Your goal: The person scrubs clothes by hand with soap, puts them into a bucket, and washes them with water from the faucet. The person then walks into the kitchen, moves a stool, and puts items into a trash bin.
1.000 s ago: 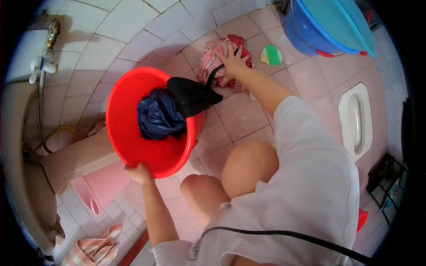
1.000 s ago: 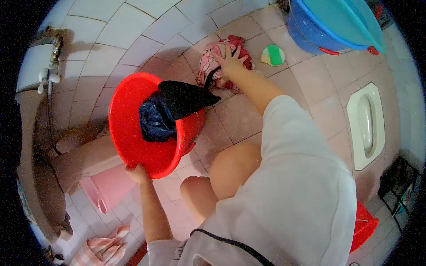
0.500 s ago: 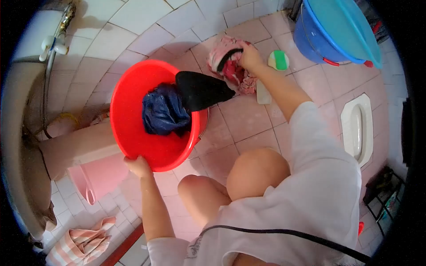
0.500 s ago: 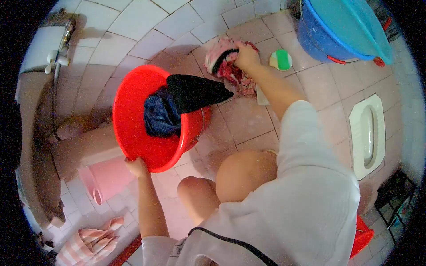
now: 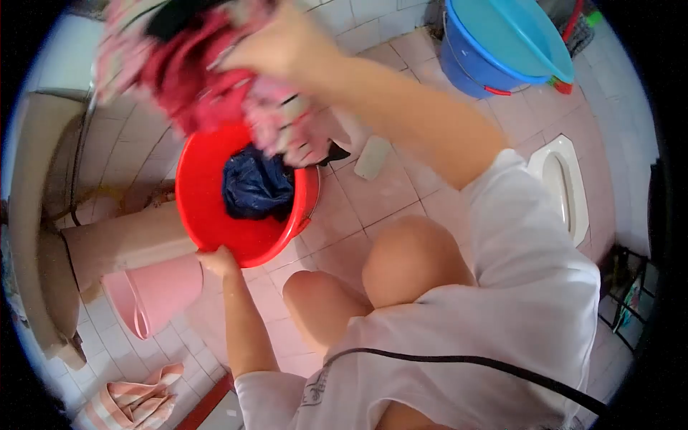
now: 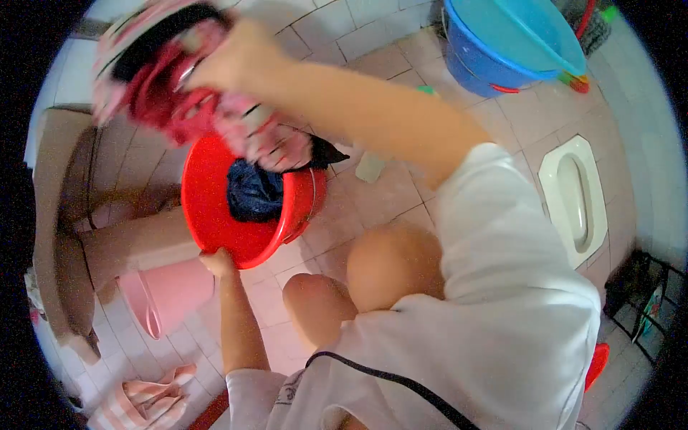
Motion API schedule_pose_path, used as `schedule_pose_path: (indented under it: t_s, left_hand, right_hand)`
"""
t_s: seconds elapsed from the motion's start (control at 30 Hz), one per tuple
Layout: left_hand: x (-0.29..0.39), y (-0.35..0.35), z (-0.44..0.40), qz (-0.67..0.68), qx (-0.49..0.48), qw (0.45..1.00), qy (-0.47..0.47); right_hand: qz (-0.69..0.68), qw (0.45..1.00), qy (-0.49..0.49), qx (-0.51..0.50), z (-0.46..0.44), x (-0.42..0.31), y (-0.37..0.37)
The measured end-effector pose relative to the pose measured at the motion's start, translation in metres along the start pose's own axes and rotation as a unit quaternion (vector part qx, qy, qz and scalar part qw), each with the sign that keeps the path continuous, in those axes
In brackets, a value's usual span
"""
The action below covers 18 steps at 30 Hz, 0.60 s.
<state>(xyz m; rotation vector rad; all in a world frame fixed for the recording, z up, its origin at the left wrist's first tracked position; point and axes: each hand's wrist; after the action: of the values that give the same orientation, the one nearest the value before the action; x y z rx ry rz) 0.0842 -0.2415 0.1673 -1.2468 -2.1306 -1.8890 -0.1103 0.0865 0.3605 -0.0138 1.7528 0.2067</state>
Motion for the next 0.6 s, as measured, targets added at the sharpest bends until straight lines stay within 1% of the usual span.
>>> schedule_pose_path:
  t_s: [0.07, 0.13, 0.17, 0.2, 0.23, 0.27, 0.3, 0.33, 0.37, 0.4, 0.43, 0.47, 0.53, 0.57, 0.6]
  left_hand:
    - [0.006, 0.002, 0.003, -0.026, 0.006, 1.000, 0.010]
    - [-0.007, -0.008, -0.002, 0.000, 0.020, 1.000, 0.008]
    - [-0.014, -0.010, -0.005, 0.021, 0.035, 0.999, 0.011]
    - [-0.014, -0.009, -0.006, 0.022, 0.029, 0.999, 0.005]
    - [-0.012, -0.007, -0.006, 0.011, 0.030, 0.999, 0.002]
    - [-0.008, -0.005, -0.005, 0.000, 0.031, 1.000, -0.001]
    - [0.005, 0.003, 0.005, 0.047, 0.057, 0.993, -0.097]
    - [0.001, 0.002, 0.001, -0.036, 0.014, 0.999, -0.021]
    - [-0.005, -0.004, -0.002, -0.006, 0.038, 0.999, -0.026]
    - [-0.008, -0.007, -0.003, 0.024, 0.064, 0.997, -0.030]
    - [-0.012, -0.009, -0.005, 0.028, 0.044, 0.998, -0.023]
    - [-0.016, -0.011, -0.004, 0.028, 0.040, 0.999, -0.023]
    - [-0.007, -0.003, 0.002, 0.060, 0.034, 0.998, -0.016]
    - [-0.009, -0.003, -0.001, 0.042, 0.017, 0.999, -0.007]
    - [-0.008, -0.003, -0.001, 0.042, 0.016, 0.999, -0.009]
  right_hand:
    - [-0.176, 0.978, 0.062, 0.094, 0.008, 0.004, -0.052]
    - [-0.225, 0.965, 0.098, 0.094, 0.025, 0.017, -0.104]
    - [-0.269, 0.959, 0.078, 0.051, 0.036, 0.026, -0.123]
    - [-0.311, 0.949, 0.057, 0.008, 0.047, 0.038, -0.138]
    - [-0.199, 0.979, 0.038, 0.028, 0.060, 0.053, -0.151]
    - [-0.085, 0.995, 0.017, 0.046, 0.071, 0.070, -0.160]
    - [-0.044, 0.999, 0.003, 0.002, 0.077, 0.092, -0.171]
    - [-0.004, 0.999, -0.011, -0.044, 0.081, 0.114, -0.178]
    - [0.072, 0.988, 0.021, -0.136, 0.080, 0.133, -0.176]
    - [0.145, 0.961, 0.052, -0.229, 0.079, 0.146, -0.171]
    - [0.258, 0.938, 0.135, -0.190, 0.085, 0.154, -0.172]
    - [0.260, 0.938, 0.131, -0.191, 0.084, 0.163, -0.170]
    - [0.200, 0.930, 0.249, -0.184, 0.080, 0.156, -0.140]
    - [0.101, 0.941, 0.270, -0.177, 0.072, 0.155, -0.121]
    - [0.037, 0.956, 0.266, -0.118, 0.073, 0.152, -0.095]
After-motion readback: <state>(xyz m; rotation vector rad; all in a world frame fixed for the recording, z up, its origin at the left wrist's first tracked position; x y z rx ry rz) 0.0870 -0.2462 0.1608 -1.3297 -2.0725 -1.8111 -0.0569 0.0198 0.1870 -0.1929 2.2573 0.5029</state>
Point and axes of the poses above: each hand's wrist, its own z-axis away from the middle knuckle, its own y-axis out of the back of the hand, x = y × z, and after that the axes turned 7 degrees about x, right-handed
